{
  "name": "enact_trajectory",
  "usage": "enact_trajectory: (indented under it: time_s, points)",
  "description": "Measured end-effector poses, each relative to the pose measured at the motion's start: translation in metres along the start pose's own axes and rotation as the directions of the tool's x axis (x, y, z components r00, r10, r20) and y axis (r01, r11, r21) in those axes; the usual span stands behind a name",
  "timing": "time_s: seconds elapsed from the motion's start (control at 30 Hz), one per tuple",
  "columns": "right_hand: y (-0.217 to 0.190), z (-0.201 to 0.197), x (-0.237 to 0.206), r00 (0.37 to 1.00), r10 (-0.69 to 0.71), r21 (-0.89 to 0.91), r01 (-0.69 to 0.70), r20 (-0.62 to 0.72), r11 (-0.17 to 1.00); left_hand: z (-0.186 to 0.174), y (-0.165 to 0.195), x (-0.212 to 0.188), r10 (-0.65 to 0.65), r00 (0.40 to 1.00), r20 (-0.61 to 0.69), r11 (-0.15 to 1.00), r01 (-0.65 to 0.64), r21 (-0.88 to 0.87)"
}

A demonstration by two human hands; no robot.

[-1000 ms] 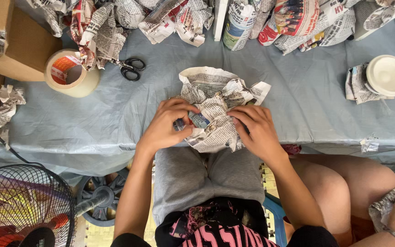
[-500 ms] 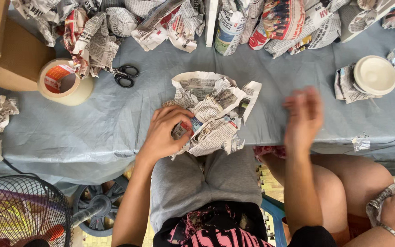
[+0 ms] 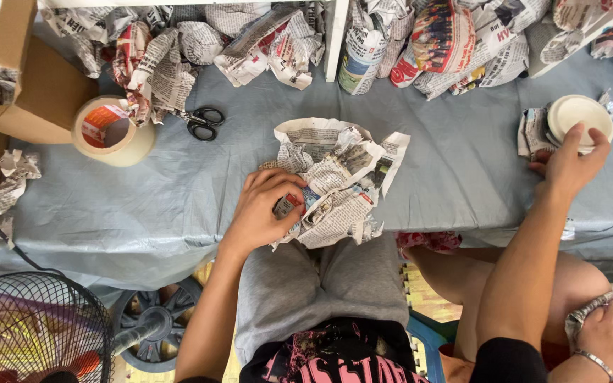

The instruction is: The person sits at a table covered with crumpled newspaper and wraps ceramic bowls in newspaper, pressing and folding the paper around each bowl and setting the wrapped bowls on the table. They repeat the wrapping for additional bowls throughout the episode.

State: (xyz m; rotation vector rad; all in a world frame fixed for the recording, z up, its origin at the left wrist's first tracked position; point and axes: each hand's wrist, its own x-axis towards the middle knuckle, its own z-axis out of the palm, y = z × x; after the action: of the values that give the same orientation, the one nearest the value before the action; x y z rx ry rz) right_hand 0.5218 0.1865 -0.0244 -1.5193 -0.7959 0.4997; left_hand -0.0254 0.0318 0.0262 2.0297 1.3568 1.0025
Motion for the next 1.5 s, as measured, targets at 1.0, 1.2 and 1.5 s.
enact_trajectory:
  time_s: [1.0,1.2,1.5]
  points:
    - [-0.038,0.050,-0.100,0.876,0.002,-0.066,0.034,0.482,0.997,0.001,0.001,0.000,0.017,1.000,-0.025,1.000,-0.017,0.000]
    - [-0.059,0.094,-0.147,0.743,0.020,-0.018,-0.010,0.669,1.000,0.001,0.002,0.000,0.023,0.999,-0.026,1.000,-0.023,0.002]
    - [-0.080,0.116,-0.157,0.831,-0.054,-0.095,0.128,0.553,0.987,0.000,0.002,-0.001,0.018,1.000,-0.026,1.000,-0.018,-0.011]
